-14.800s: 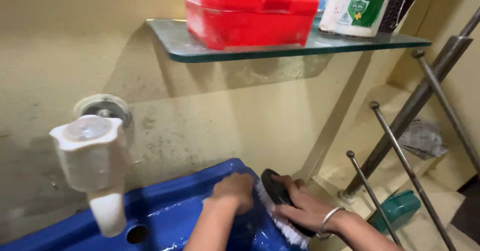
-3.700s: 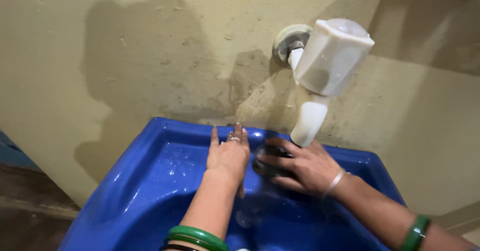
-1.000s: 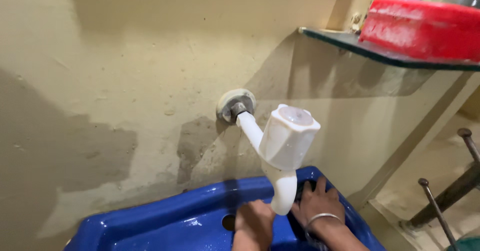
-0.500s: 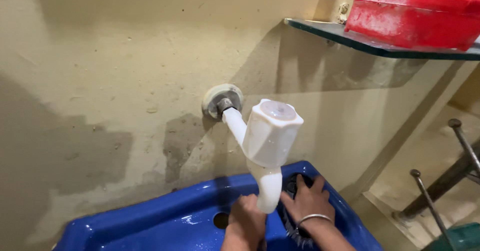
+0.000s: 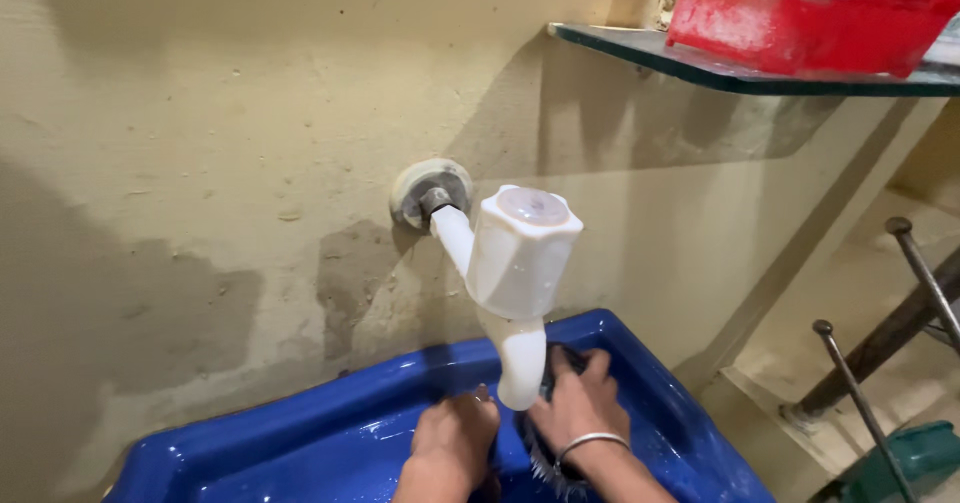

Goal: The person cleans a blue pedestal sink by scrubbing the interior bowl, the rim, and the area around the faucet base using a brush and a cloth.

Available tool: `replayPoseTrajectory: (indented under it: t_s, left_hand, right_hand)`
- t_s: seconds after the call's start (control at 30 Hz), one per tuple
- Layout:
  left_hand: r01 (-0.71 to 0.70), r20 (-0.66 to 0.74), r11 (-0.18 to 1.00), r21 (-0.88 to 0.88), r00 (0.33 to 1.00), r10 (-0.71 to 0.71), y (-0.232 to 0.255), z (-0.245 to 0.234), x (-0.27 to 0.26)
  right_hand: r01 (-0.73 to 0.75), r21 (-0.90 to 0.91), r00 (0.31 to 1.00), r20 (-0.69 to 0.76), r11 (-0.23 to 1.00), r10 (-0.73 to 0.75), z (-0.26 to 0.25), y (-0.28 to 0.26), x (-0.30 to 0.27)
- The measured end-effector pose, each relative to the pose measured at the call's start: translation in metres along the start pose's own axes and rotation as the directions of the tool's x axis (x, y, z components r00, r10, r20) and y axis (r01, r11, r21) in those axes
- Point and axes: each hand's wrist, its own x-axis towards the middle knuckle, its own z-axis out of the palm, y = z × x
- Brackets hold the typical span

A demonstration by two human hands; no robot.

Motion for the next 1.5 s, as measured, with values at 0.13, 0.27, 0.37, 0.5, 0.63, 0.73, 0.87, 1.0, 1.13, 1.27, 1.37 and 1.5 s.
replayPoseTrajectory:
  t_s: [0.13, 0.27, 0.37, 0.5, 0.63, 0.73, 0.87, 1.0, 1.13, 1.27, 1.37, 1.5]
  left_hand:
    - [0.014, 0.064, 0.999, 0.035, 0.998, -0.016, 0.01, -0.009, 0.004]
    - [0.053, -0.025, 0.998, -0.032, 0.998, -0.053, 0.007, 0.0, 0.006]
    - [0.056, -0.039, 0.998, 0.006, 0.998, -0.056, 0.013, 0.008, 0.012]
    - [0.074, -0.006, 0.995, 0.066, 0.997, -0.074, 0.017, 0.01, 0.015]
    - [0.088, -0.095, 0.996, 0.023, 0.992, -0.086, 0.014, 0.01, 0.012]
    - [0.061, 0.025, 0.991, 0.118, 0.998, -0.065, 0.023, 0.0, 0.016]
    - [0.043, 0.09, 0.981, 0.188, 0.994, -0.06, 0.03, -0.013, 0.012]
    - [0.083, 0.058, 0.99, 0.113, 0.994, -0.09, 0.028, -0.013, 0.003]
    - [0.083, 0.11, 0.989, 0.121, 0.989, -0.096, 0.031, -0.022, 0.009]
    - [0.076, 0.123, 0.987, 0.139, 0.988, -0.093, 0.035, -0.023, 0.01]
    - [0.082, 0.102, 0.99, 0.111, 0.99, -0.094, 0.033, -0.019, 0.008]
    - [0.075, 0.058, 0.986, 0.147, 0.995, -0.084, 0.031, -0.011, 0.012]
  right_hand:
    - [0.015, -0.045, 1.0, 0.008, 0.999, -0.014, -0.008, 0.02, 0.012]
    - [-0.109, -0.102, 0.993, -0.049, 0.989, 0.105, -0.007, 0.016, 0.024]
    - [-0.046, -0.047, 0.999, -0.022, 0.998, 0.045, 0.011, 0.002, 0.008]
    - [0.046, -0.022, 0.999, 0.002, 0.999, -0.046, 0.008, 0.015, 0.011]
    - [-0.073, -0.067, 0.996, -0.061, 0.995, 0.069, -0.001, 0.02, 0.029]
    - [-0.021, -0.067, 1.0, -0.023, 0.998, 0.019, 0.012, 0.01, 0.017]
    - [0.132, 0.002, 0.991, 0.024, 0.991, -0.132, 0.017, 0.015, 0.01]
    - [0.002, -0.078, 0.998, -0.055, 0.997, -0.006, 0.005, 0.027, 0.026]
    - [0.012, -0.077, 1.0, -0.024, 0.997, -0.013, 0.008, 0.015, 0.02]
    - [0.193, -0.082, 0.981, 0.049, 0.978, -0.19, 0.002, 0.021, 0.012]
    - [0.142, -0.161, 0.987, -0.057, 0.977, -0.153, -0.007, 0.027, 0.013]
    - [0.186, -0.146, 0.982, 0.004, 0.972, -0.187, -0.006, 0.021, 0.011]
